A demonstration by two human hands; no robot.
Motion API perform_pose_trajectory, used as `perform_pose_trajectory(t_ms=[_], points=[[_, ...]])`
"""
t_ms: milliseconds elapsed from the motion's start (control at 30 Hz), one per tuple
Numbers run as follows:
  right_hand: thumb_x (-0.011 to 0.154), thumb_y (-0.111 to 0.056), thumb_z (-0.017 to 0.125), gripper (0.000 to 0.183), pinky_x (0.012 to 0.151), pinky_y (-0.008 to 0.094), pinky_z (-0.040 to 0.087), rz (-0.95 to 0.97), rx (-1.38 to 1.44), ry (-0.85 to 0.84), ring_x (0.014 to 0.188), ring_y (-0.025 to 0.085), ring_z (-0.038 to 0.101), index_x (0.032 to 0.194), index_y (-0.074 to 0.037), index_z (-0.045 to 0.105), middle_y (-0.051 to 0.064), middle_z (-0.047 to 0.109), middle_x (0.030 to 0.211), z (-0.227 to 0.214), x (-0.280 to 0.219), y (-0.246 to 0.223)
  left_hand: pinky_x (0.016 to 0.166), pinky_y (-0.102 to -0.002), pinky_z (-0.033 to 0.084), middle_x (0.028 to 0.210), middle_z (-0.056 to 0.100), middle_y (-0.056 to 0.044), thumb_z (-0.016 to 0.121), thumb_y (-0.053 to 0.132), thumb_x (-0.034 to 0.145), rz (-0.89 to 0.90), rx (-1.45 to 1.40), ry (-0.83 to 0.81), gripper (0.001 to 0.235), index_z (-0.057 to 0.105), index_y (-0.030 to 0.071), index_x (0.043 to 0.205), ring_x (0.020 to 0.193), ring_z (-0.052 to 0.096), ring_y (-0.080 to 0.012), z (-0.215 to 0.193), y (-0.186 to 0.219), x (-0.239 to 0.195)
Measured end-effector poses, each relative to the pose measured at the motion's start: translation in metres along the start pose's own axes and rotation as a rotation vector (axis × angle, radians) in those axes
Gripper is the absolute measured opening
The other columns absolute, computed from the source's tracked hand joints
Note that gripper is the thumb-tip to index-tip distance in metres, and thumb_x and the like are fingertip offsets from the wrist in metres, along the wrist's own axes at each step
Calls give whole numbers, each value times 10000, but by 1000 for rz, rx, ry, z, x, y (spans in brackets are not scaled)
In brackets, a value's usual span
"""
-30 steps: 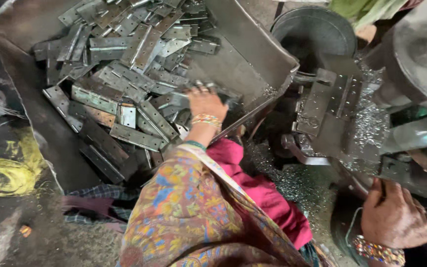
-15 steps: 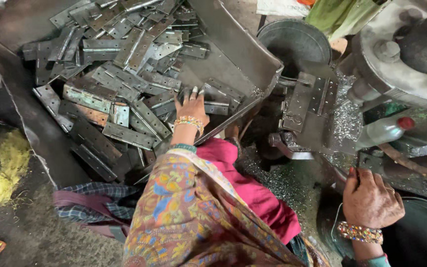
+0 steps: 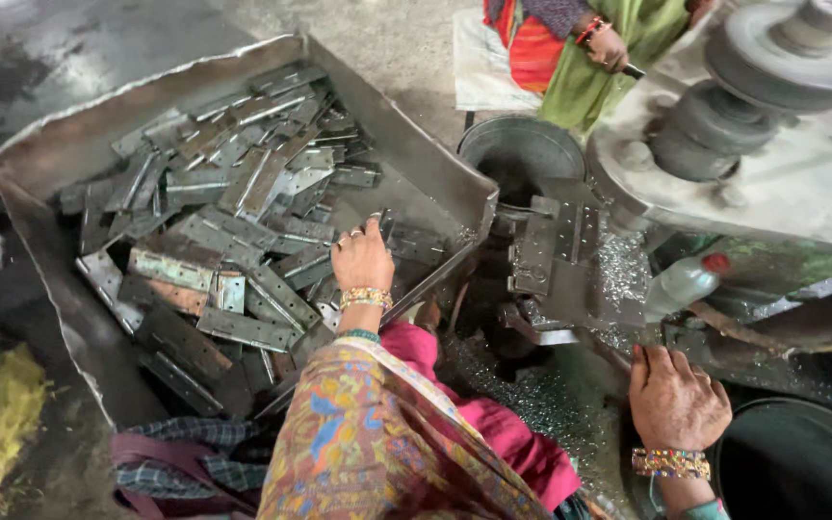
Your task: The person picks up metal hinges from a metal container, places them into a pressing machine, and uses the machine to press each item.
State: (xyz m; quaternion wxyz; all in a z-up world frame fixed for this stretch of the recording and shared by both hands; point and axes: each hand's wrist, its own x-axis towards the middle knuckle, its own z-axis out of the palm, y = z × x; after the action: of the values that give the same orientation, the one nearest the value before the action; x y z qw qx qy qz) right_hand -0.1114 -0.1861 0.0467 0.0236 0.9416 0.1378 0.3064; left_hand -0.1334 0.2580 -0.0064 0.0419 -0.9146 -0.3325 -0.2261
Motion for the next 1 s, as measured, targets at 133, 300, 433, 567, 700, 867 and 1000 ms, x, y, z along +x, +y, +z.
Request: perform_pose_trajectory(t_ms=[133,300,433,567,700,867,1000], points=[[1003,-411,658,197,757,384,541,13,10,-20,817,230,719,951,-238,737,-12,720,875,-3,2,-1,819,-484,535,883,744,-58,740,279,843,-1,43,85,290,712,238,1129,884,717,-273,-11,2,-1],[969,-377,691,161,789,384,540,18,62,16,823,225,713,898,-233,702,-24,714,872,-3,5,-4,716,-426,563,844,733,-73,717,300,832,167,-57,143,320,723,216,1140,811,713,-275,-49,37,-14],[911,-384,700,189,758,402,525,40,92,-24,819,223,714,854,-204,695,-6,713,848,-9,8,-5,693,-421,563,794,718,-66,675,263,874,362,-116,134,312,732,238,1180,748,709,-266,-73,112,-56],[948,-373,685,226,745,399,517,33,106,-25,825,221,713,843,-173,689,8,702,835,-17,11,-7,668,-415,554,866,744,-79,641,193,848,420,-104,250,384,756,299,1198,654,687,-236,-93,133,-78],[933,-375,679,226,723,400,514,53,113,-36,810,227,710,849,-166,694,13,701,827,-16,14,-8,686,-409,537,940,753,-93,599,180,939,572,-173,107,330,753,262,1218,732,700,-231,-102,160,-106],[966,-388,665,255,755,406,523,41,94,-84,817,230,708,839,-168,685,21,704,838,-16,10,-8,847,-391,549,1263,708,-145,596,185,960,788,-344,243,334,736,168,1263,986,714,-264,-91,204,-139],[964,-392,656,248,754,412,524,47,79,-101,832,236,713,875,-164,698,26,708,851,-14,14,-8,918,-420,540,1427,647,-156,601,166,985,909,-474,315,372,730,149,1333,1041,701,-297,-84,204,-146]])
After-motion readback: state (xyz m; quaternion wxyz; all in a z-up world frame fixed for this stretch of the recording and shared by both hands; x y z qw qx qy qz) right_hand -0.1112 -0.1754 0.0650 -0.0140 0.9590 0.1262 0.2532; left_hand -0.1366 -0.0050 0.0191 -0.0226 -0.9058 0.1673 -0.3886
